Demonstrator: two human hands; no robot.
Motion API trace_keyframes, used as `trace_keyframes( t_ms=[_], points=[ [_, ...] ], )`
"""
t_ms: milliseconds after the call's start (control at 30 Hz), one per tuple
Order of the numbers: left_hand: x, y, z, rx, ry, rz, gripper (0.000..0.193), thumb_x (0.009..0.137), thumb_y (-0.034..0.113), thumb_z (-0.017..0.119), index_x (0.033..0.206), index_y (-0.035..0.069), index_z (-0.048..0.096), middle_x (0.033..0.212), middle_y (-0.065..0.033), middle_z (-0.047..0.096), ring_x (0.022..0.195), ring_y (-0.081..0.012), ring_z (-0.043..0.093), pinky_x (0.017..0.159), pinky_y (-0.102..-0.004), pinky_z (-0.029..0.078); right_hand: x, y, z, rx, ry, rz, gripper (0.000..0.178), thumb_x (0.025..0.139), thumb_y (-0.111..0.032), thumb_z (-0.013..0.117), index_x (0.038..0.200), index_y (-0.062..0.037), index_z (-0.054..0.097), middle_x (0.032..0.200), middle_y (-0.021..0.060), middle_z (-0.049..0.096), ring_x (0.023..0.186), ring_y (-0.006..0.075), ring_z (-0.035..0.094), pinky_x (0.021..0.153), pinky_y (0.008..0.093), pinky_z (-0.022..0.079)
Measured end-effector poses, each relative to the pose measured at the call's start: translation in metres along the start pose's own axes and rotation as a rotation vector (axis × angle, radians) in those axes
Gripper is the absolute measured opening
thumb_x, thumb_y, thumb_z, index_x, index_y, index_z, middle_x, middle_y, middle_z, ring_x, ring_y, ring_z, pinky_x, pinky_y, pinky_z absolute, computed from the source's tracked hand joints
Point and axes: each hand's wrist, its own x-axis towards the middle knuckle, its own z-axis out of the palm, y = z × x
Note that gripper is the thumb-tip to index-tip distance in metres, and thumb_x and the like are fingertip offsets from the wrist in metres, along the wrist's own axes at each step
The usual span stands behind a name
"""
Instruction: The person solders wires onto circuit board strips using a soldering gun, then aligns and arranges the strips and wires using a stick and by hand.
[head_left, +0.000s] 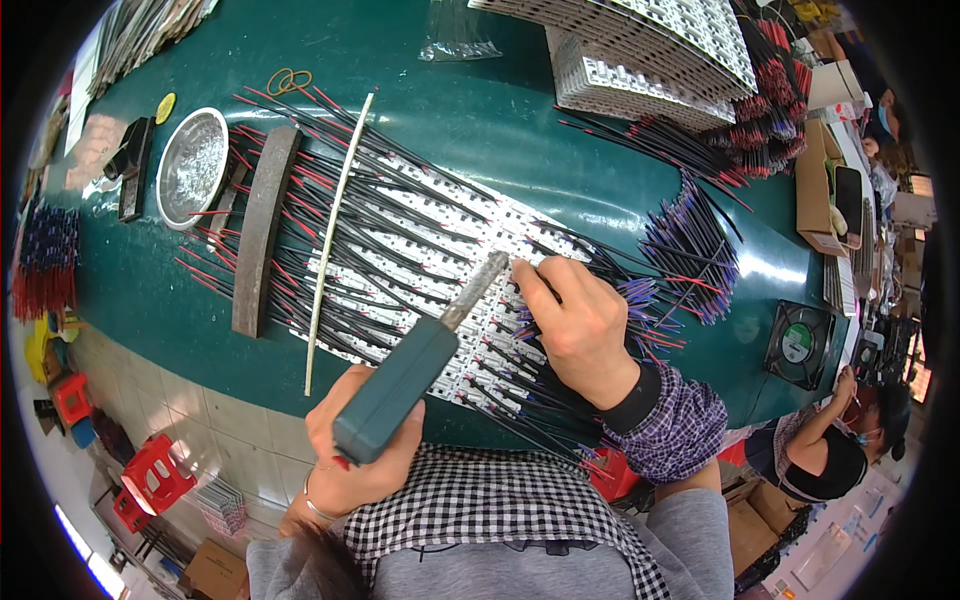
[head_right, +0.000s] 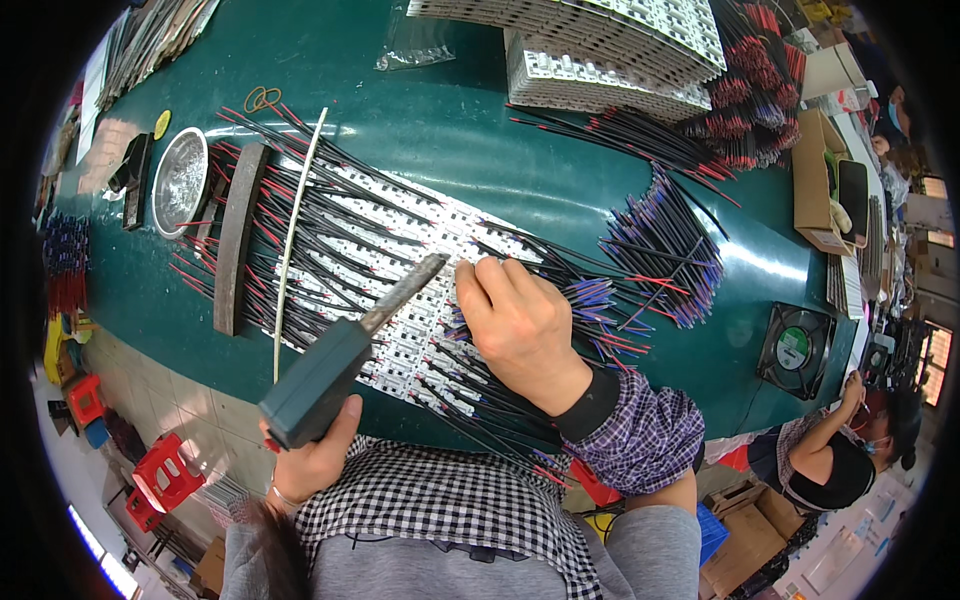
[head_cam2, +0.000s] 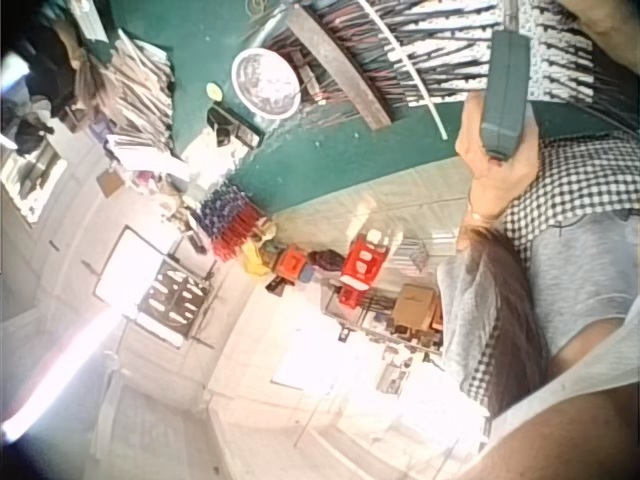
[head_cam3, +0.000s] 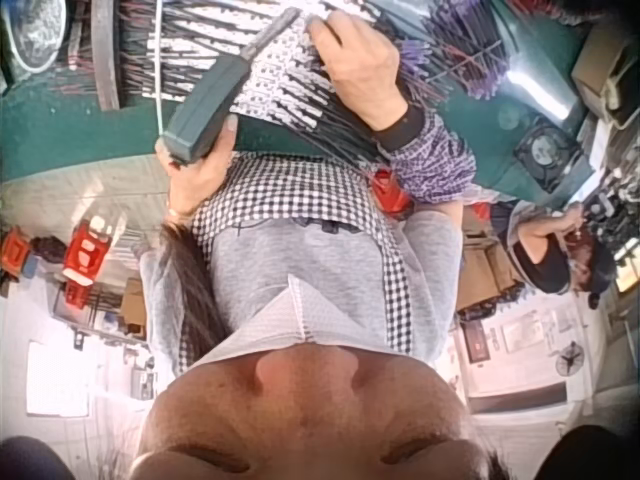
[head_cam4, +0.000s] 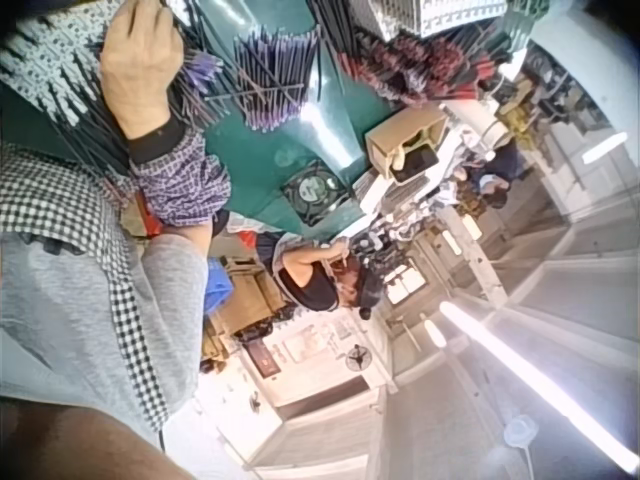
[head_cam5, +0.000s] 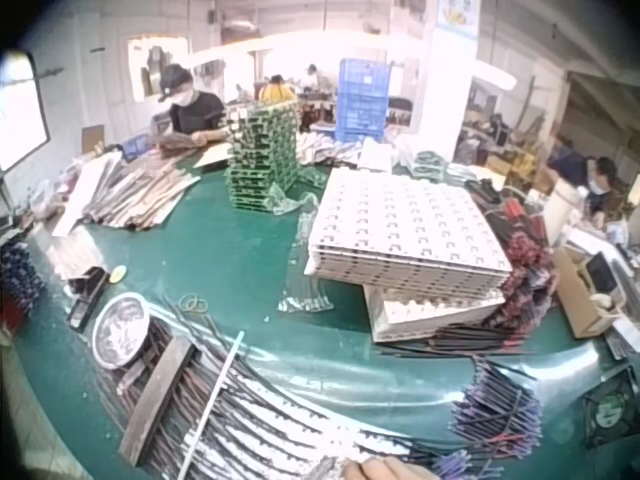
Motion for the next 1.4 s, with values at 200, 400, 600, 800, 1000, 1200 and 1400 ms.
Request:
trace_keyframes(
  t_ms=[200,400,600,800,1000,1200,1400],
  points=[
    [-0.009,-0.008,-0.001,-0.002,0.090,0.040,0.021,0.076,0.000,0.076,0.096,-0.005,0.072,0.090,-0.0166,0.069,0.070,-0.0244,0.067,0.064,-0.0297,0.054,0.000,0.000,-0.005,0.001,-0.024,0.005,0.028,0.074,-0.006,0.064,0.101,0.0011,0.067,0.084,0.0056,0.053,0.073,0.0171,0.058,0.054,0.0276,0.047],
    [-0.009,-0.010,-0.005,0.031,0.100,0.074,0.024,0.076,0.001,0.077,0.099,-0.005,0.072,0.089,-0.0159,0.070,0.071,-0.0239,0.069,0.066,-0.0296,0.055,0.003,0.008,-0.028,0.364,-0.152,0.120,0.046,0.062,0.009,0.068,0.108,0.0013,0.067,0.085,0.0076,0.054,0.081,0.0253,0.060,0.067,0.0337,0.051],
    [-0.013,-0.013,-0.002,0.000,0.167,0.028,0.028,0.076,0.002,0.077,0.102,-0.005,0.071,0.088,-0.0149,0.072,0.069,-0.0211,0.070,0.068,-0.0301,0.056,-0.008,-0.002,-0.027,0.342,0.075,0.097,0.062,0.060,0.010,0.069,0.121,-0.0001,0.068,0.089,0.0085,0.055,0.082,0.0248,0.059,0.070,0.0341,0.049],
    [-0.012,-0.016,-0.001,-0.012,0.145,0.073,0.023,0.076,-0.001,0.076,0.098,-0.004,0.072,0.088,-0.0148,0.072,0.074,-0.0218,0.070,0.068,-0.0299,0.056,-0.004,-0.003,-0.015,0.158,-0.051,0.030,0.045,0.075,0.000,0.064,0.119,0.0051,0.066,0.094,0.0088,0.054,0.078,0.0231,0.057,0.068,0.0338,0.050],
    [-0.009,-0.009,-0.002,-0.014,0.084,0.055,0.020,0.076,-0.003,0.074,0.096,-0.005,0.072,0.091,-0.0141,0.070,0.074,-0.0213,0.067,0.069,-0.0287,0.054,-0.004,-0.009,-0.014,0.184,-0.035,0.057,0.032,0.073,-0.002,0.066,0.104,0.0041,0.067,0.091,0.0096,0.060,0.081,0.0246,0.061,0.067,0.0339,0.052],
    [-0.013,-0.008,-0.001,-0.122,0.050,-0.065,0.026,0.076,-0.005,0.074,0.101,-0.008,0.069,0.096,-0.0169,0.069,0.076,-0.0209,0.067,0.069,-0.0283,0.054,-0.002,-0.012,-0.010,0.143,-0.020,0.019,0.030,0.072,-0.004,0.066,0.102,0.0036,0.068,0.093,0.0094,0.060,0.082,0.0242,0.060,0.068,0.0334,0.052],
    [-0.010,-0.010,-0.003,-0.076,-0.003,-0.007,0.024,0.076,-0.005,0.074,0.099,-0.008,0.068,0.094,-0.0172,0.068,0.076,-0.0213,0.067,0.069,-0.0295,0.054,-0.002,-0.014,-0.009,0.105,-0.041,0.019,0.030,0.072,-0.004,0.065,0.101,0.0041,0.068,0.095,0.0091,0.059,0.084,0.0239,0.058,0.068,0.0334,0.051]
  ],
)
